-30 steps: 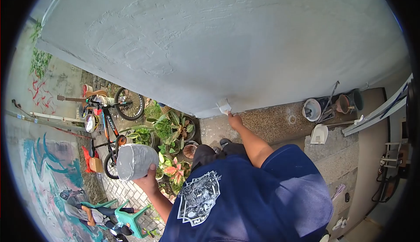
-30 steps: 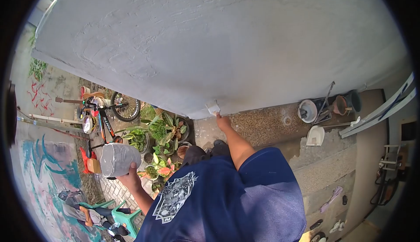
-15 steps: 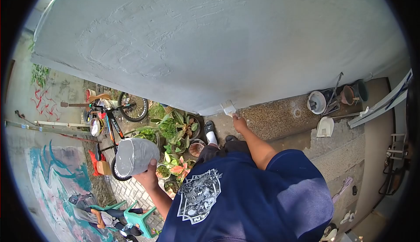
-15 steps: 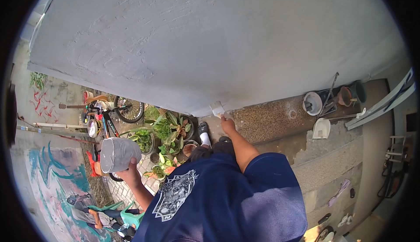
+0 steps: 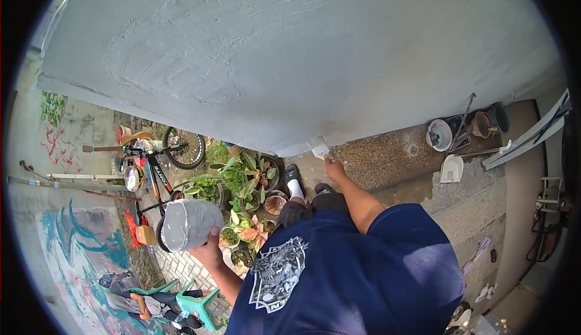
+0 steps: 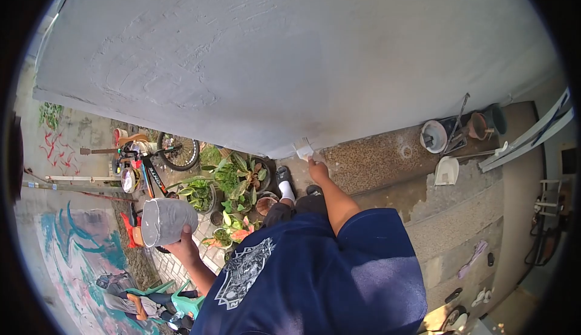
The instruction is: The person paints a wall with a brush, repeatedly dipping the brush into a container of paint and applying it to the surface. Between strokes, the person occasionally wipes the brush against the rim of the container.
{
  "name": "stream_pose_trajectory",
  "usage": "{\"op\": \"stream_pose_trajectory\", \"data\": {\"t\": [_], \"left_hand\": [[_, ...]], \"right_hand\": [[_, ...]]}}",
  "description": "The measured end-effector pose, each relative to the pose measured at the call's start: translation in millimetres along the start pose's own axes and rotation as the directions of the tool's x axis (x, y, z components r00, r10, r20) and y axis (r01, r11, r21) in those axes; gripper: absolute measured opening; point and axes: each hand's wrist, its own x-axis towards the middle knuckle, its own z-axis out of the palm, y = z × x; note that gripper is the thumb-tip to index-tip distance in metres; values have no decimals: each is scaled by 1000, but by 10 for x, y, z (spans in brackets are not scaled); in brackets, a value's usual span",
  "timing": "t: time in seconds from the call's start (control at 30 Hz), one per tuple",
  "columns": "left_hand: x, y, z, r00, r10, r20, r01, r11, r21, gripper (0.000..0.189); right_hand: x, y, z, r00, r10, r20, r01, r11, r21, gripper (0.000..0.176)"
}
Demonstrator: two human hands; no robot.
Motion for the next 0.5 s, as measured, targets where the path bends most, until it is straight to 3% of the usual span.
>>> {"op": "stream_pose_trajectory", "data": {"t": [0.07,0.1,0.17,0.33,0.4,0.5], "left_hand": [[-17,-27,-51,999,-26,31,27,999,-25,99],[-21,-52,-82,999,-40,29,40,999,-13,99],[-12,-50,-136,998,-59,30,58,998,27,99],[47,-76,-122,999,-21,48,22,1000,-7,97],[54,-83,-142,1000,4,31,-4,1000,19,97],[58,17,-48,1000,2,-3,-2,1000,9,89]], "right_hand": [[173,-266,-31,984,-145,-105,148,989,20,71],[224,-462,-87,985,-143,-99,145,989,18,71],[250,-783,-111,997,-2,72,-9,990,143,69],[176,-1,80,998,-41,46,37,996,86,69],[162,180,178,997,71,34,-75,990,116,69],[294,-314,69,998,54,16,-55,990,127,69]]}}
